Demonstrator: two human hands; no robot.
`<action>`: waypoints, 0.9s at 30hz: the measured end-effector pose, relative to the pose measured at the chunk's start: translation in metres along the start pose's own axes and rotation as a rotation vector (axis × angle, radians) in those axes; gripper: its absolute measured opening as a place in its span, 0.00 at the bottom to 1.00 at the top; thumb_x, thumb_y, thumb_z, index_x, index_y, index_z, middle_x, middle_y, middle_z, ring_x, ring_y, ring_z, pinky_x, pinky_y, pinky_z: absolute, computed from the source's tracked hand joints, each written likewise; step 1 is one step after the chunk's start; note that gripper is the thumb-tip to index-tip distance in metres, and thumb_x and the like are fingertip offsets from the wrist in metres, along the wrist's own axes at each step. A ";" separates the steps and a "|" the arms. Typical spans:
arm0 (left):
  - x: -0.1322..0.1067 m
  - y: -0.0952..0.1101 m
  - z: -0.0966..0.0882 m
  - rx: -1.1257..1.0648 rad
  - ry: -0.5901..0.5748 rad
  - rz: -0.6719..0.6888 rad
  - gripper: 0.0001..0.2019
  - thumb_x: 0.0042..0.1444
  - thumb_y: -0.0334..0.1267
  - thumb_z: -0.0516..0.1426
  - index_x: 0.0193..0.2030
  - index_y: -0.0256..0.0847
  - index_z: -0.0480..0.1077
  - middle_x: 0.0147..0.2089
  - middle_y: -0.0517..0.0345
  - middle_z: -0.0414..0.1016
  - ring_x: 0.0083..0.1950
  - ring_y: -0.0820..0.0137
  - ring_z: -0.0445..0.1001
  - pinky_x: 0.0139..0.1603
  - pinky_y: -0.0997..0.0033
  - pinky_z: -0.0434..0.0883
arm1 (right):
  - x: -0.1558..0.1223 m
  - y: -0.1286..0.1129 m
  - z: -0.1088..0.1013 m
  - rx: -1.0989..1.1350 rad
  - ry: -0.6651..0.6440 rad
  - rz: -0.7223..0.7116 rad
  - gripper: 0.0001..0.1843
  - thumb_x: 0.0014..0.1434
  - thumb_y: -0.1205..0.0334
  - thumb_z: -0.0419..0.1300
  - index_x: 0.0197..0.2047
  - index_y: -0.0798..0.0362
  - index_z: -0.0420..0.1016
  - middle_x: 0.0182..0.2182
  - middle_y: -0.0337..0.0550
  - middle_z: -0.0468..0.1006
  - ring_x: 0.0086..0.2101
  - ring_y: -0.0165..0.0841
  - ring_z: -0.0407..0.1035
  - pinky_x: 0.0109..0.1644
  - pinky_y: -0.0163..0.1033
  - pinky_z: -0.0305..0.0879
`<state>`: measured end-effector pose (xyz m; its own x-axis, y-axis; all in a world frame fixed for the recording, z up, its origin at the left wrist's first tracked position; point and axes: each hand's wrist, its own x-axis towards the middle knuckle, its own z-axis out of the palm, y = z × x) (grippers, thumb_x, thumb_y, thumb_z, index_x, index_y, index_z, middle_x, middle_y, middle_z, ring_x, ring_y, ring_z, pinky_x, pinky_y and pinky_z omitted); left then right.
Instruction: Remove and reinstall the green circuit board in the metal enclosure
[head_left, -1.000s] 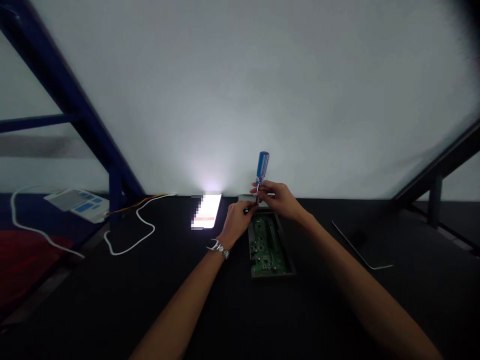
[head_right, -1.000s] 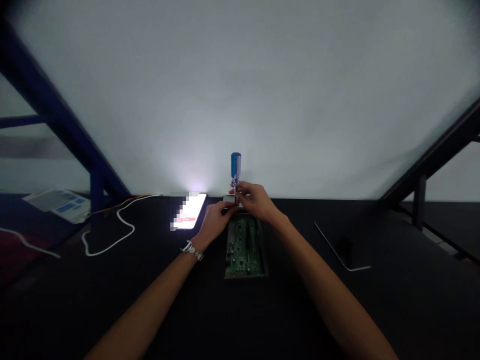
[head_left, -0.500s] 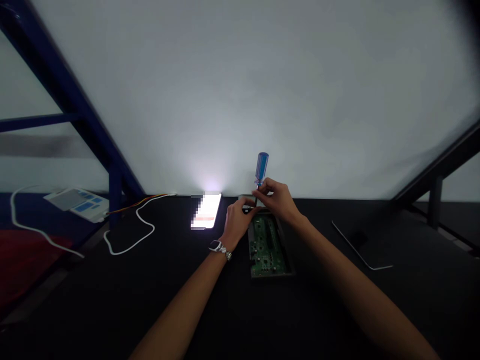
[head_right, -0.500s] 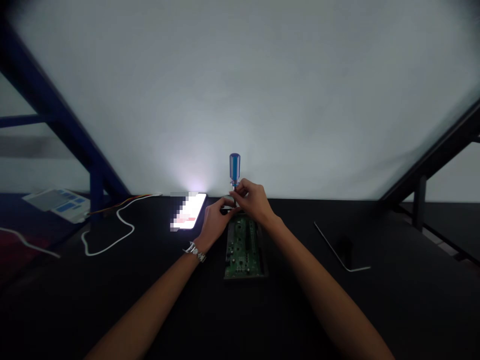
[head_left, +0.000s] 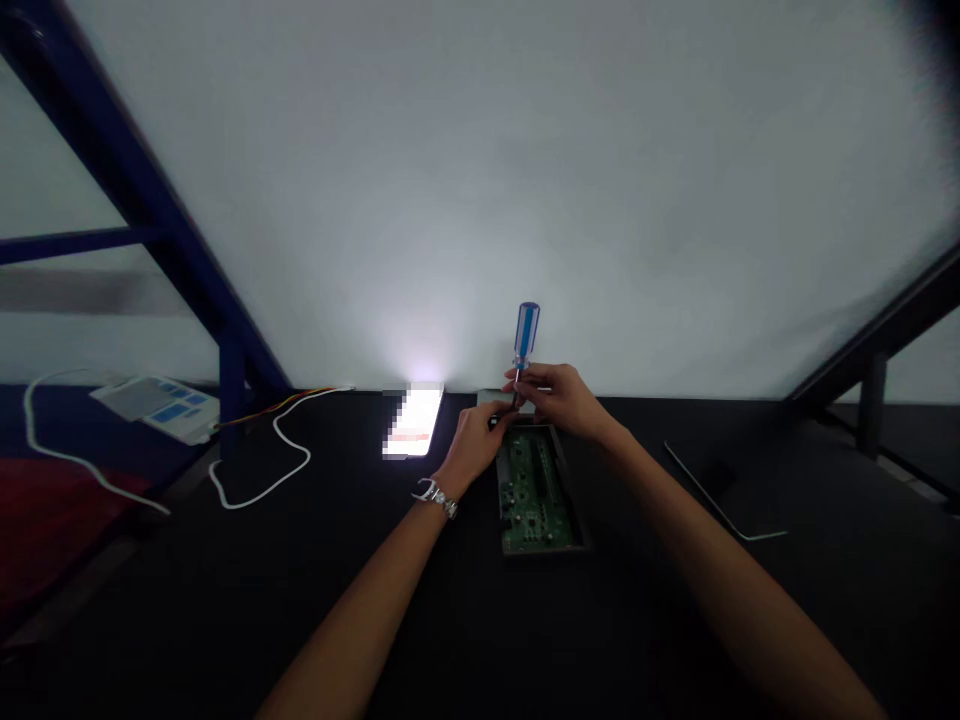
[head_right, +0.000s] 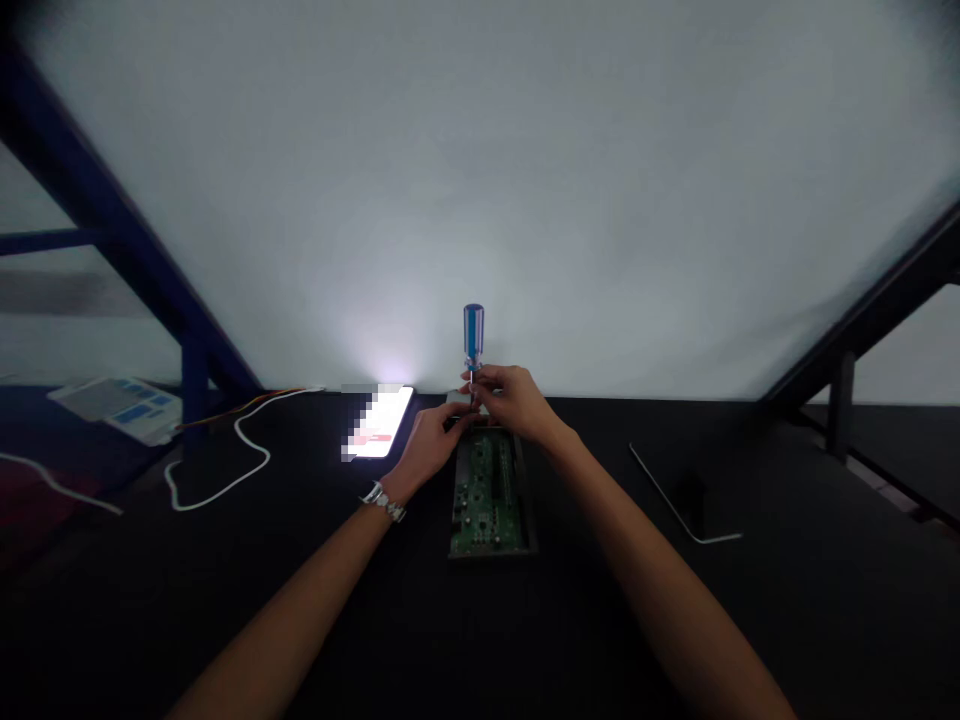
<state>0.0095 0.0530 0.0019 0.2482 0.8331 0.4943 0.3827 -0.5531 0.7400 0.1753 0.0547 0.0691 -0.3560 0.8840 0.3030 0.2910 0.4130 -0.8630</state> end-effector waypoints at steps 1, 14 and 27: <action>0.000 0.000 0.000 -0.012 -0.004 0.005 0.09 0.62 0.37 0.56 0.44 0.41 0.77 0.43 0.55 0.81 0.45 0.64 0.79 0.48 0.65 0.72 | 0.000 0.000 0.000 -0.001 0.012 0.003 0.17 0.59 0.55 0.59 0.48 0.55 0.76 0.39 0.49 0.81 0.33 0.36 0.75 0.24 0.36 0.73; -0.003 0.006 0.016 -0.045 0.169 -0.055 0.06 0.58 0.39 0.61 0.36 0.38 0.75 0.34 0.57 0.80 0.35 0.69 0.76 0.37 0.71 0.69 | 0.002 0.005 0.011 -0.208 0.293 -0.105 0.18 0.55 0.48 0.64 0.25 0.53 0.70 0.19 0.38 0.73 0.20 0.29 0.67 0.25 0.35 0.61; -0.002 0.002 0.015 -0.023 0.158 -0.067 0.07 0.58 0.38 0.60 0.36 0.39 0.78 0.34 0.57 0.81 0.33 0.69 0.77 0.36 0.71 0.69 | 0.004 -0.005 0.005 0.152 0.188 -0.045 0.17 0.56 0.48 0.63 0.41 0.53 0.72 0.35 0.46 0.79 0.26 0.29 0.70 0.25 0.35 0.66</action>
<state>0.0233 0.0506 -0.0041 0.0793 0.8578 0.5079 0.3725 -0.4980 0.7831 0.1674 0.0551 0.0725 -0.1895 0.8966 0.4003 0.1364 0.4277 -0.8936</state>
